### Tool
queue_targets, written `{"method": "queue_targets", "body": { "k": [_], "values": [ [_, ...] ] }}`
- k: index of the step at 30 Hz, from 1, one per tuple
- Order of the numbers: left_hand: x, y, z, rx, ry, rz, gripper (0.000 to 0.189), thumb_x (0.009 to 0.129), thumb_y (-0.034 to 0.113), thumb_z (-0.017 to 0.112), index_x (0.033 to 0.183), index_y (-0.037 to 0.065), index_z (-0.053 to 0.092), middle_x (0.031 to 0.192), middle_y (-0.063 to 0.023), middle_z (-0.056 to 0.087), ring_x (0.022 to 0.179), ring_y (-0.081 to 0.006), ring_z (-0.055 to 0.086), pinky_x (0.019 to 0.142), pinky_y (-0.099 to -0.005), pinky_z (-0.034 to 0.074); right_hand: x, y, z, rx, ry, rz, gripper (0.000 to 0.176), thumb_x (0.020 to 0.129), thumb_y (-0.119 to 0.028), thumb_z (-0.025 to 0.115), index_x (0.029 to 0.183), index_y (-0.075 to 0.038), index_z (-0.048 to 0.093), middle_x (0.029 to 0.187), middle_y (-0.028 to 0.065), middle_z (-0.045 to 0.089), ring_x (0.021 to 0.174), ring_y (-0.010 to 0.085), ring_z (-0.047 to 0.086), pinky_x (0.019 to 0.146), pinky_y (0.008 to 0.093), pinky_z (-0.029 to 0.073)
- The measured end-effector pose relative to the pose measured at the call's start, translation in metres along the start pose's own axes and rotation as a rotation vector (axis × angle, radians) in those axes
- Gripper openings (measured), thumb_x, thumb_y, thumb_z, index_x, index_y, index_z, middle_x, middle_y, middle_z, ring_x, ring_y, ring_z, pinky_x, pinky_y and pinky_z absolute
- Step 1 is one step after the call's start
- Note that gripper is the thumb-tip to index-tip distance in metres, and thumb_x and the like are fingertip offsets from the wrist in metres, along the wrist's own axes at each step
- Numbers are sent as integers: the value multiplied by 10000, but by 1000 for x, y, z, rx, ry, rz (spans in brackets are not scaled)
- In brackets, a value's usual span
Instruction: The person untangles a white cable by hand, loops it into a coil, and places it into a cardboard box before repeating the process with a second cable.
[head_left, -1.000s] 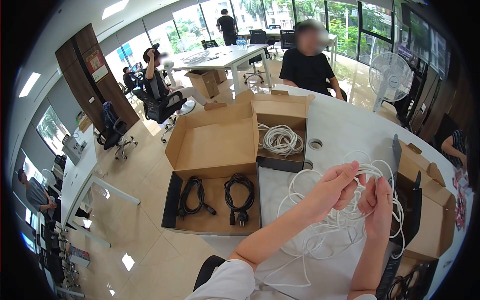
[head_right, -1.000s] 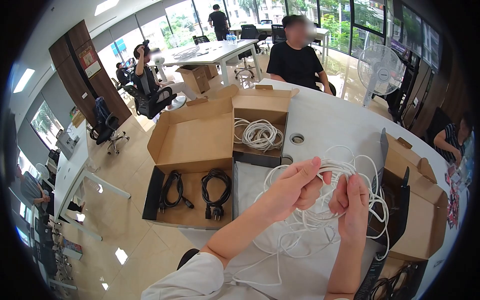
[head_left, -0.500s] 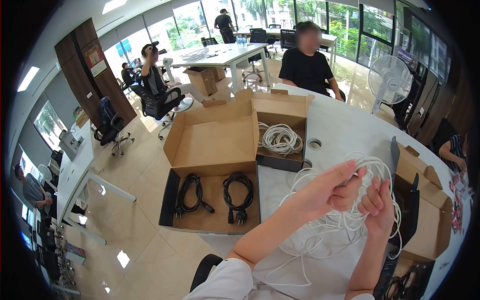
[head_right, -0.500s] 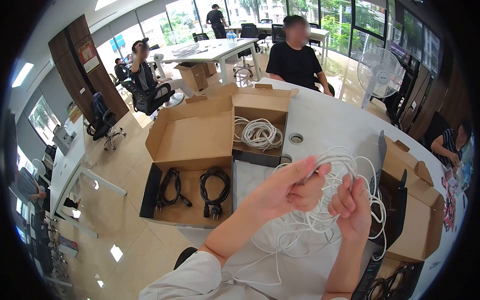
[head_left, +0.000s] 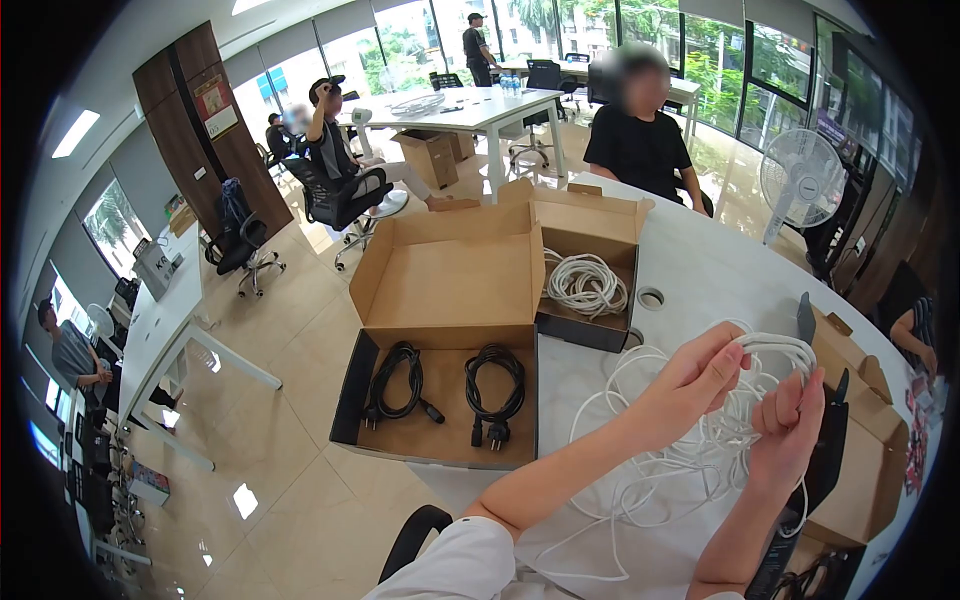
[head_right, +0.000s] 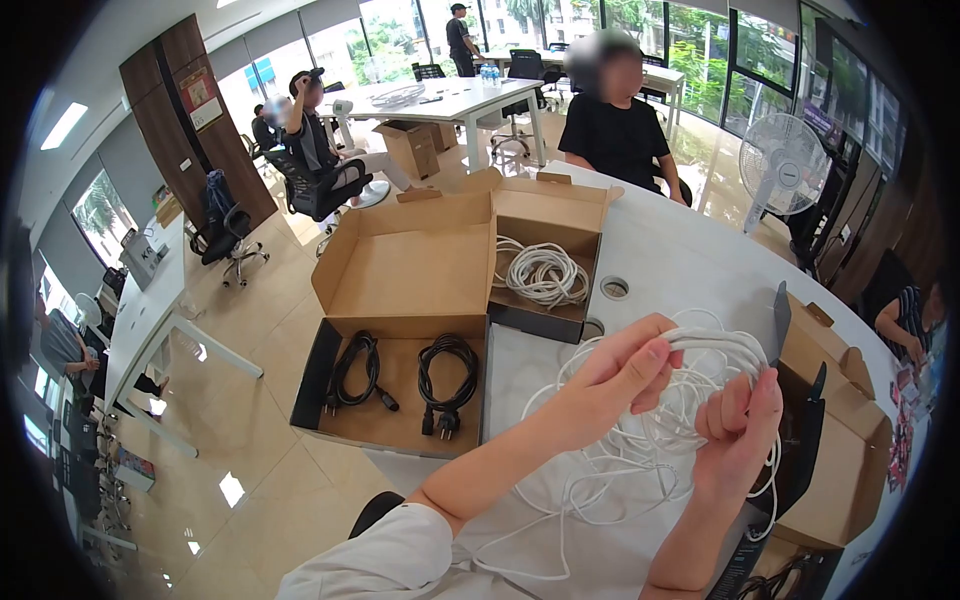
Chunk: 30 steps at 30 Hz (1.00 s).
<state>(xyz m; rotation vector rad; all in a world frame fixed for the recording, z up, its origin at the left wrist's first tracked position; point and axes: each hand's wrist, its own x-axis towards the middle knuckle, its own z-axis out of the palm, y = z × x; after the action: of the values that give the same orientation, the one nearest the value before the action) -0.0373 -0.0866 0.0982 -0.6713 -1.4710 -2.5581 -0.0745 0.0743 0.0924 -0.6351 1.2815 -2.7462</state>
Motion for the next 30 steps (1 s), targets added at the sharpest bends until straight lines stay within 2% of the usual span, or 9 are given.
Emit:
{"method": "queue_targets", "body": {
  "k": [5, 8, 9, 11, 15, 17, 21, 27, 30],
  "values": [
    [-12, 7, 13, 119, 146, 149, 313, 1019, 330, 385, 888, 58, 471, 630, 65, 316, 528, -22, 249, 468, -195, 214, -1, 7, 23, -83, 40, -147, 384, 995, -338, 458, 710, -123, 315, 516, -65, 214, 421, 31, 154, 397, 251, 112],
    [-9, 4, 12, 146, 223, 212, 332, 1015, 331, 396, 822, 67, 452, 609, 70, 305, 505, -22, 227, 452, -203, 190, -3, 13, 21, -118, -37, -129, 386, 986, -364, 470, 712, -135, 322, 519, -73, 222, 424, 31, 168, 407, 247, 131],
    [-9, 2, 13, 137, 252, 225, 342, 1014, 332, 401, 796, 72, 443, 602, 71, 302, 499, -22, 221, 448, -207, 184, -5, 16, 22, -116, -1, -135, 395, 984, -374, 470, 714, -126, 322, 517, -70, 222, 424, 32, 167, 407, 250, 127],
    [-7, -3, 7, 121, 247, 226, 367, 1012, 331, 410, 742, 82, 411, 584, 71, 293, 491, -28, 217, 444, -219, 174, -7, 24, 23, -112, 67, -161, 416, 980, -393, 472, 717, -108, 321, 511, -65, 222, 424, 33, 164, 407, 257, 119],
    [-7, -6, 2, 95, 206, 211, 425, 1007, 332, 426, 657, 104, 349, 559, 71, 268, 479, -41, 201, 440, -244, 154, -10, 25, 12, -82, -13, -151, 437, 979, -409, 463, 703, -104, 315, 508, -62, 219, 423, 39, 178, 415, 261, 125],
    [-8, -3, -1, 54, 172, 145, 437, 1005, 334, 431, 641, 110, 342, 553, 72, 252, 480, -45, 188, 440, -253, 143, -9, 23, 15, 0, 4, -111, 451, 979, -411, 460, 685, -109, 302, 508, -61, 218, 424, 39, 181, 416, 262, 126],
    [-9, -2, -8, -36, 113, 28, 449, 1000, 342, 440, 625, 120, 331, 548, 73, 227, 483, -54, 167, 443, -263, 127, -10, 24, 12, -99, 34, -87, 478, 981, -423, 445, 647, -124, 280, 503, -61, 215, 424, 42, 178, 413, 263, 119],
    [-14, -9, -1, -91, 76, 2, 452, 994, 345, 443, 619, 113, 340, 560, 65, 244, 485, -61, 177, 443, -262, 134, -15, 23, 14, -152, 54, -169, 497, 980, -445, 424, 624, -129, 281, 497, -60, 215, 422, 45, 181, 411, 265, 106],
    [-16, -15, 1, -101, 86, 68, 448, 992, 341, 446, 624, 97, 372, 559, 56, 276, 489, -60, 204, 443, -257, 152, -19, 28, 15, -169, 61, -188, 504, 980, -462, 406, 622, -132, 276, 505, -58, 221, 432, 46, 186, 416, 263, 110]
  ]
}}
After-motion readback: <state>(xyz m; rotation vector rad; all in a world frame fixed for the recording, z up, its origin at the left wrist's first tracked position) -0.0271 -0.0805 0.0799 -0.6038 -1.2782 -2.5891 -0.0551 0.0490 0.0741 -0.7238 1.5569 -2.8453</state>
